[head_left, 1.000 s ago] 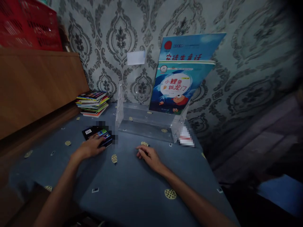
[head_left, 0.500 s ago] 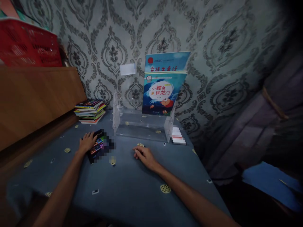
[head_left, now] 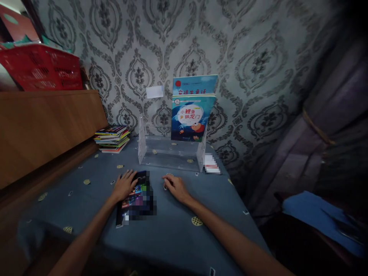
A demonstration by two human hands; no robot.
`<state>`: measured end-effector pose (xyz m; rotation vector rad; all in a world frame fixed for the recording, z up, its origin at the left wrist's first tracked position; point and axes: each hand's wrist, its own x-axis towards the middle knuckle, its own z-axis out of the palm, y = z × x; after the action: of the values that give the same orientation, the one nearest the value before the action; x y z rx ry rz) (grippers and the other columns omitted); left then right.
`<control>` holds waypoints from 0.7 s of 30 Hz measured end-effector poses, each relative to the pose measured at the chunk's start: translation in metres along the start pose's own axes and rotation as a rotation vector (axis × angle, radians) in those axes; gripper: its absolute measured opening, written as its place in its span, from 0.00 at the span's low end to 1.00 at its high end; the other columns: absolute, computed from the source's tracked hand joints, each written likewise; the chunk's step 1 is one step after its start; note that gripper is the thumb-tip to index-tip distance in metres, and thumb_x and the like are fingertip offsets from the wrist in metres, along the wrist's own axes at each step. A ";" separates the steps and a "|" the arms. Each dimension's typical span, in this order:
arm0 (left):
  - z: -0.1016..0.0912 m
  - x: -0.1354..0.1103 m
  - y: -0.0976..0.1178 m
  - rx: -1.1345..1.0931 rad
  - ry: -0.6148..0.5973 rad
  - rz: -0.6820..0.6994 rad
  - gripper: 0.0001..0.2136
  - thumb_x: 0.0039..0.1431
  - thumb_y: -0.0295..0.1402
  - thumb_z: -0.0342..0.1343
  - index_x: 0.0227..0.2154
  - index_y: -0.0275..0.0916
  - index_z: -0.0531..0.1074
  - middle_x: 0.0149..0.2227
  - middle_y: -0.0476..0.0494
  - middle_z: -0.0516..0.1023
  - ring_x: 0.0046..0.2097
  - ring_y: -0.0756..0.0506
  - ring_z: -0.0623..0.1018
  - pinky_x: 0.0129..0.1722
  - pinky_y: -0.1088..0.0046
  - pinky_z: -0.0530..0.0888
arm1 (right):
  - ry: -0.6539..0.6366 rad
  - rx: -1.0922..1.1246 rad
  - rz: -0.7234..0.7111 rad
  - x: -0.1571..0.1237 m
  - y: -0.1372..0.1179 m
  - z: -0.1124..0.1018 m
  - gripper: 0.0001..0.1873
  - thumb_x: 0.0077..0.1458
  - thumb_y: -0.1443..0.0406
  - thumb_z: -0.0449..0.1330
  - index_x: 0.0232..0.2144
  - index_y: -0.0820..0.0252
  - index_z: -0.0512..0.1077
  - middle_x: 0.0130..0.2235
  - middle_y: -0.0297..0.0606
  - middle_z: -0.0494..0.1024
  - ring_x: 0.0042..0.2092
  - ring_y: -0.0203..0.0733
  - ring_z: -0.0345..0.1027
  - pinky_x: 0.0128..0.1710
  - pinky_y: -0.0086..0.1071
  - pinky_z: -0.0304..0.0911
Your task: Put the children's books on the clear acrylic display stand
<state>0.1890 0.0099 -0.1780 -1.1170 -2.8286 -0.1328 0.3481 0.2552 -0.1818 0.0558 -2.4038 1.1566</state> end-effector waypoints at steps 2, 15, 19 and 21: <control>0.002 -0.004 0.014 -0.020 0.007 0.057 0.24 0.72 0.41 0.40 0.67 0.42 0.61 0.71 0.38 0.60 0.72 0.38 0.58 0.68 0.48 0.58 | 0.030 -0.038 -0.006 -0.002 -0.002 -0.001 0.14 0.64 0.67 0.53 0.44 0.60 0.78 0.33 0.38 0.82 0.34 0.41 0.75 0.38 0.32 0.68; 0.003 0.002 0.109 -0.141 0.045 0.226 0.22 0.72 0.40 0.44 0.65 0.43 0.64 0.69 0.37 0.63 0.70 0.38 0.61 0.68 0.47 0.59 | 0.113 -0.243 -0.083 -0.021 -0.004 -0.009 0.15 0.65 0.66 0.51 0.48 0.59 0.75 0.48 0.44 0.81 0.52 0.47 0.74 0.56 0.43 0.67; 0.003 0.011 0.132 -0.174 0.039 0.233 0.22 0.72 0.34 0.41 0.66 0.43 0.63 0.69 0.38 0.64 0.70 0.39 0.61 0.68 0.46 0.59 | 0.108 -0.339 -0.058 -0.028 0.008 -0.016 0.16 0.63 0.68 0.52 0.48 0.59 0.75 0.49 0.46 0.80 0.53 0.49 0.73 0.57 0.47 0.66; 0.005 0.016 0.141 -0.186 0.038 0.230 0.22 0.71 0.30 0.39 0.65 0.42 0.63 0.68 0.37 0.65 0.70 0.40 0.62 0.68 0.46 0.59 | 0.098 -0.387 -0.054 -0.030 0.013 -0.019 0.17 0.61 0.69 0.52 0.48 0.59 0.76 0.48 0.46 0.80 0.53 0.49 0.73 0.56 0.47 0.67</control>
<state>0.2739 0.1241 -0.1746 -1.4510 -2.6735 -0.3998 0.3789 0.2730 -0.1937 -0.0591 -2.4758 0.6392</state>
